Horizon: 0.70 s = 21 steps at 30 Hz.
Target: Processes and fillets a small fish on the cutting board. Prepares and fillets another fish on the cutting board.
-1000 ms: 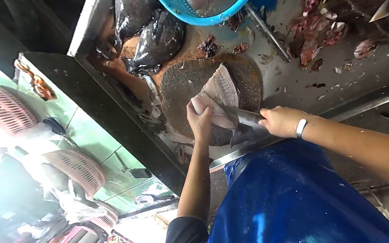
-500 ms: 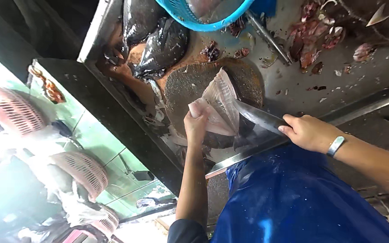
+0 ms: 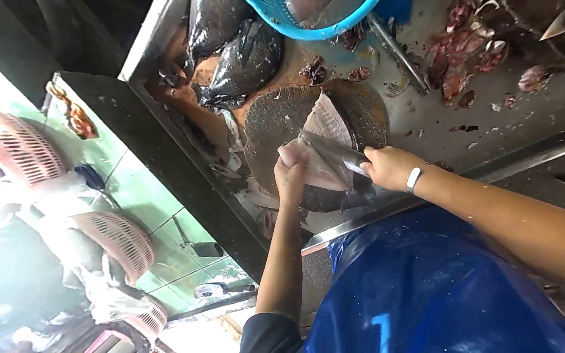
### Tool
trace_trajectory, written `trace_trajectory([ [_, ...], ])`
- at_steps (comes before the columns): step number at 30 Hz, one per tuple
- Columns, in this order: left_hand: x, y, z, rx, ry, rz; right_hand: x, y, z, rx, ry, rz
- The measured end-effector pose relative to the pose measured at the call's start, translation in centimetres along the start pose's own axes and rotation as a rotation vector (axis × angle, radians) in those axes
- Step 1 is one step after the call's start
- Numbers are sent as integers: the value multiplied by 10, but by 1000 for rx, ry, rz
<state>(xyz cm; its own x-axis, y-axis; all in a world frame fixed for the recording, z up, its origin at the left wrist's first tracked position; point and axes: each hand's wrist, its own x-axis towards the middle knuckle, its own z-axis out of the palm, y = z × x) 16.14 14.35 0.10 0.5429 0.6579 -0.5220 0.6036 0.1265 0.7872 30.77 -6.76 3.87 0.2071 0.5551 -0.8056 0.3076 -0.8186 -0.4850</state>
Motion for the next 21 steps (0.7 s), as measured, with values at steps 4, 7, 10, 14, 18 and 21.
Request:
trace_trajectory([
  [4,-1,-1,4,31,44,12,-34,30,14,-46,-20,23],
  [7,-2,-3,2,35,29,35,-61,40,17,-115,-96,76],
  [10,1,-2,2,-4,14,53,-83,49,6,-181,-193,87],
  [14,1,-2,-2,14,45,51,-83,51,0,-59,-18,52],
  [18,1,-4,1,1,76,68,-40,25,-5,67,75,17],
  [21,1,-6,-1,-6,87,59,-9,3,-8,79,58,-20],
])
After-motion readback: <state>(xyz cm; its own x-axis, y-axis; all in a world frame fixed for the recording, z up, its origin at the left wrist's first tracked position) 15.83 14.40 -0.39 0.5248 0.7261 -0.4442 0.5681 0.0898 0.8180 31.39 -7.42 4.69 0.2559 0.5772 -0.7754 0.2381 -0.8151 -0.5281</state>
